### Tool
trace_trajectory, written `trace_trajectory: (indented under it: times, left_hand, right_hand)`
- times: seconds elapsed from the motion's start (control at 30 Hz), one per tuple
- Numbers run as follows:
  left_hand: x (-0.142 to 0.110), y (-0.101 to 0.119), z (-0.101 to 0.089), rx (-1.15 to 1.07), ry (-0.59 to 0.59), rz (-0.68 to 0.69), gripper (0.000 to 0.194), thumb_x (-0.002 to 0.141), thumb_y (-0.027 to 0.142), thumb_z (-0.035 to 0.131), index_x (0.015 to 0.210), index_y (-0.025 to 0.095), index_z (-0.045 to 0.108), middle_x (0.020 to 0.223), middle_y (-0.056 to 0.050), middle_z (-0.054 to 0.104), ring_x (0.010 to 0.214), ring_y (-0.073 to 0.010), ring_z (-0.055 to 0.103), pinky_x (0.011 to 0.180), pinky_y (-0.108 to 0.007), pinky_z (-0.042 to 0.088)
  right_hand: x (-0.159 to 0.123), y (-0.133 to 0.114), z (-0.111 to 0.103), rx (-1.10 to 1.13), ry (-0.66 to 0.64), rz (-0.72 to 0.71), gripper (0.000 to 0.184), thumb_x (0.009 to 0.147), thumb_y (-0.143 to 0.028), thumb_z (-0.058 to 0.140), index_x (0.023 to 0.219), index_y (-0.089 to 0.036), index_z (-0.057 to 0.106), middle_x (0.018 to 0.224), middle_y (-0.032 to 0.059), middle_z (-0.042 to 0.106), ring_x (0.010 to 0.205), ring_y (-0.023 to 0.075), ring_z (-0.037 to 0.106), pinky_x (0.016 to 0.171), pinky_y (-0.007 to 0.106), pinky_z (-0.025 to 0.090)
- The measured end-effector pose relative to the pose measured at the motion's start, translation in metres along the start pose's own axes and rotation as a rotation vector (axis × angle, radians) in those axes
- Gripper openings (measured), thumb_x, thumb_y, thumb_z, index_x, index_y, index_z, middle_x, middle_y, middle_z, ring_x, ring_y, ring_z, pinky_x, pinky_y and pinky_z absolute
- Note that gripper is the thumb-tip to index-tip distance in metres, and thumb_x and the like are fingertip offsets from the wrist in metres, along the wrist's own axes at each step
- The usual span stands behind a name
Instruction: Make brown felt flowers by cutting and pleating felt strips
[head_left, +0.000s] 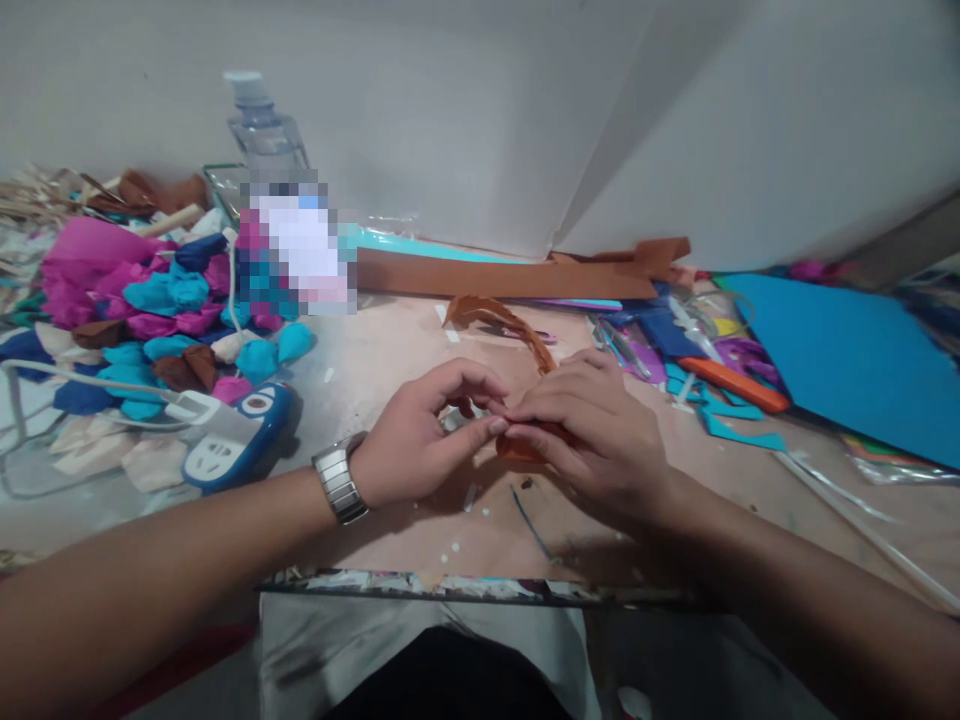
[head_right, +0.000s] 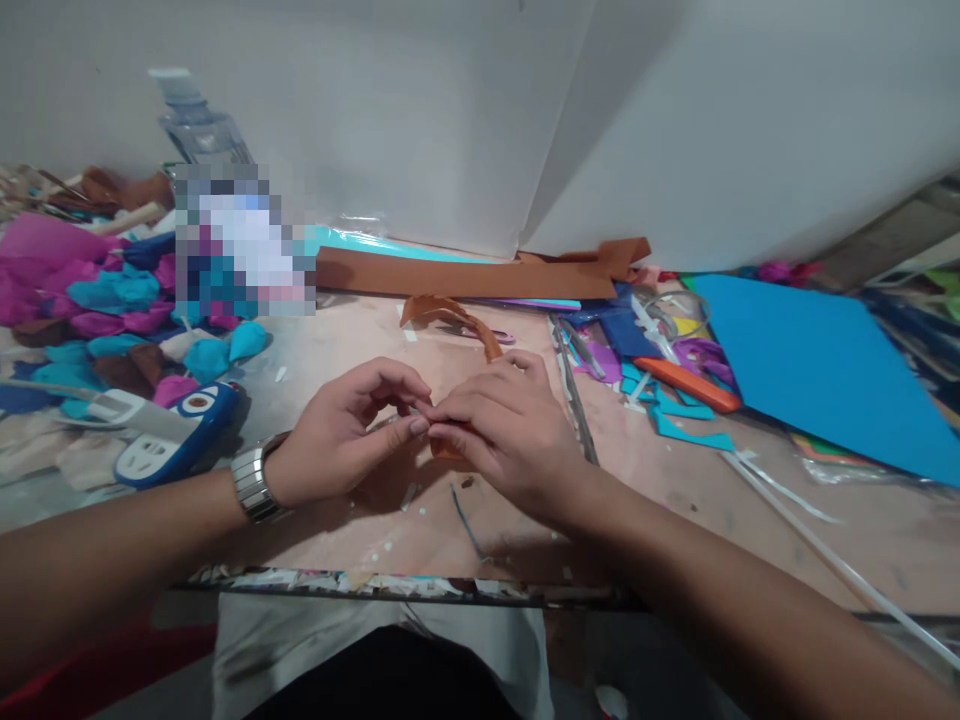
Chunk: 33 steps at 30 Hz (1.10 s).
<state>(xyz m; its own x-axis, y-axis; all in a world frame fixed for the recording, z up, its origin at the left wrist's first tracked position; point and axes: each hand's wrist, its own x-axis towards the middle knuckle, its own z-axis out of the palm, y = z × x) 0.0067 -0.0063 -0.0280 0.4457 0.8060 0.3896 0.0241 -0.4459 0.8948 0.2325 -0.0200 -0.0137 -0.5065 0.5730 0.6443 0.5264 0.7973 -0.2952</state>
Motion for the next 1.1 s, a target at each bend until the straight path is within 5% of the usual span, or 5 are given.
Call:
trace_trajectory:
  times: [0.23,0.4,0.63,1.1]
  left_hand:
    - [0.0004,-0.0006,0.0012,-0.047,-0.030,-0.001,0.018,0.096,0.026,0.074,0.111,0.019,0.067,0.107,-0.007,0.073,0.095,-0.0154,0.070,0.085,-0.030,0.059]
    - [-0.0007,-0.0025,0.0022,-0.137,-0.036,0.006,0.029,0.096,0.023,0.073,0.121,0.018,0.059,0.101,-0.006,0.072,0.095,-0.0157,0.072,0.084,-0.029,0.059]
    - [0.0005,-0.0055,0.0009,-0.137,-0.034,0.001,0.025,0.096,0.022,0.073,0.118,0.018,0.060,0.100,-0.006,0.071,0.092,-0.0146,0.072,0.081,-0.027,0.059]
    - [-0.0014,0.0010,-0.0043,0.118,-0.015,0.036,0.010,0.094,0.025,0.076,0.101,0.018,0.077,0.099,-0.005,0.079,0.092,-0.0143,0.073,0.085,-0.026,0.057]
  right_hand:
    - [0.0015,-0.0015,-0.0019,0.017,-0.040,0.055,0.001,0.100,-0.026,0.072,0.099,-0.026,0.072,0.090,0.0000,0.080,0.087,0.0204,0.070,0.092,0.043,0.043]
    - [0.0008,0.0012,-0.0010,0.021,-0.005,0.050,0.015,0.099,-0.037,0.075,0.093,-0.023,0.070,0.085,0.0001,0.077,0.083,0.0198,0.069,0.092,0.043,0.042]
    - [0.0015,0.0005,0.0006,0.021,-0.014,0.039,0.008,0.099,-0.027,0.075,0.094,-0.023,0.071,0.086,-0.0007,0.079,0.083,0.0184,0.070,0.092,0.041,0.041]
    - [0.0000,0.0029,0.0003,0.058,0.007,0.083,0.018,0.097,-0.036,0.078,0.089,-0.023,0.068,0.081,-0.0014,0.075,0.081,0.0185,0.067,0.091,0.041,0.040]
